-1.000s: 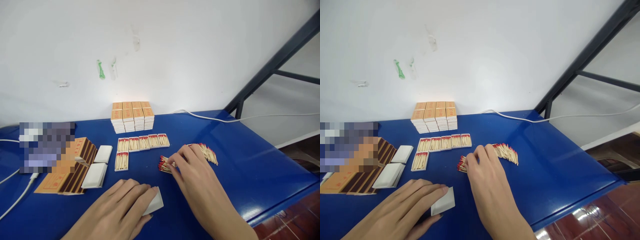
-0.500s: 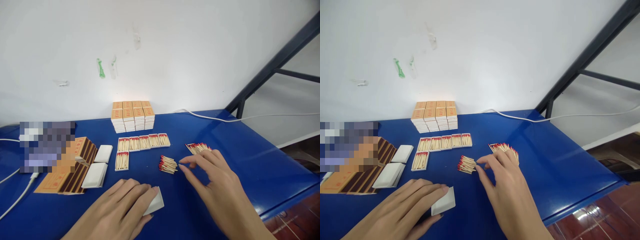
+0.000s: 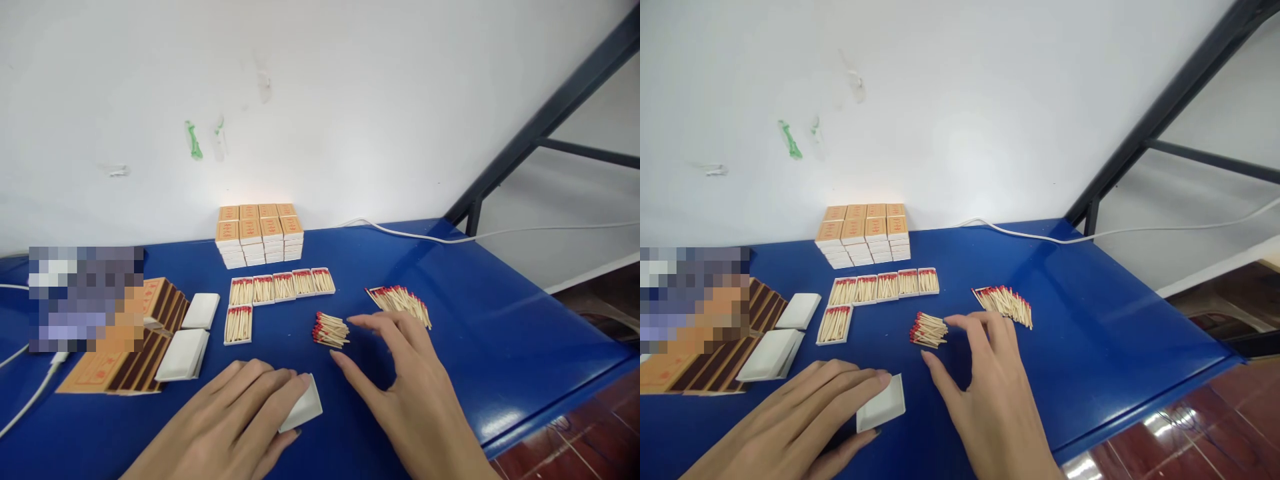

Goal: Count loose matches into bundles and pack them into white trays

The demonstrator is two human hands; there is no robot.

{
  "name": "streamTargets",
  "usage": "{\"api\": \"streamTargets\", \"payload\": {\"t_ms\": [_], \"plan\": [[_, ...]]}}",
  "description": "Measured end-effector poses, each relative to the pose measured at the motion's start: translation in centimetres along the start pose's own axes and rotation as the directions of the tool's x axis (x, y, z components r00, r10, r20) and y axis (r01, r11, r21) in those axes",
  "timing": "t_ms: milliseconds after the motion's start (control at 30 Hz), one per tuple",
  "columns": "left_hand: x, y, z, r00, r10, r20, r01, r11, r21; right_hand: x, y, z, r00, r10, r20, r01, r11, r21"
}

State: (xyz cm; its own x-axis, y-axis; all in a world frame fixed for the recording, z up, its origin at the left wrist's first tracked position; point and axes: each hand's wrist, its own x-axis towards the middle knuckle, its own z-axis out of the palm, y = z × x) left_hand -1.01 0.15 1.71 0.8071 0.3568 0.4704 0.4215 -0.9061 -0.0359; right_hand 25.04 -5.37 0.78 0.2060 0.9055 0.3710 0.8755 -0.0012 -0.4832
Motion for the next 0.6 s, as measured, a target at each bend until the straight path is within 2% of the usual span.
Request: {"api": "streamTargets", "payload": {"t_ms": [200, 333, 467, 600], "plan": [[0.5, 0.0, -0.3, 1.000, -0.014, -0.025, 0.014, 1.000, 0.005, 1.4, 0.6, 0.0, 0.982, -0.087, 0.169, 0.083, 0.996, 0.029], [0.4, 0.0, -0.3, 1.000, -0.013, -0.011, 0.013, 1.000, -0.023, 2.1, 0.6, -0.2, 0.973, -0.102, 0.208, 0.095, 0.995, 0.044], [-0.2, 0.0, -0.1, 1.000, -0.004, 0.028, 0.004, 1.000, -0.018, 3.1, 1.2, -0.9, 0.994, -0.061, 0.088, 0.063, 0.998, -0.021], [-0.4, -0.1, 0.1, 0.998, -0.010, 0.057, 0.011, 1.000, -0.026, 4.2, 2.8, -1.3, 1.000, -0.005, -0.025, 0.001, 0.987, -0.163]]}}
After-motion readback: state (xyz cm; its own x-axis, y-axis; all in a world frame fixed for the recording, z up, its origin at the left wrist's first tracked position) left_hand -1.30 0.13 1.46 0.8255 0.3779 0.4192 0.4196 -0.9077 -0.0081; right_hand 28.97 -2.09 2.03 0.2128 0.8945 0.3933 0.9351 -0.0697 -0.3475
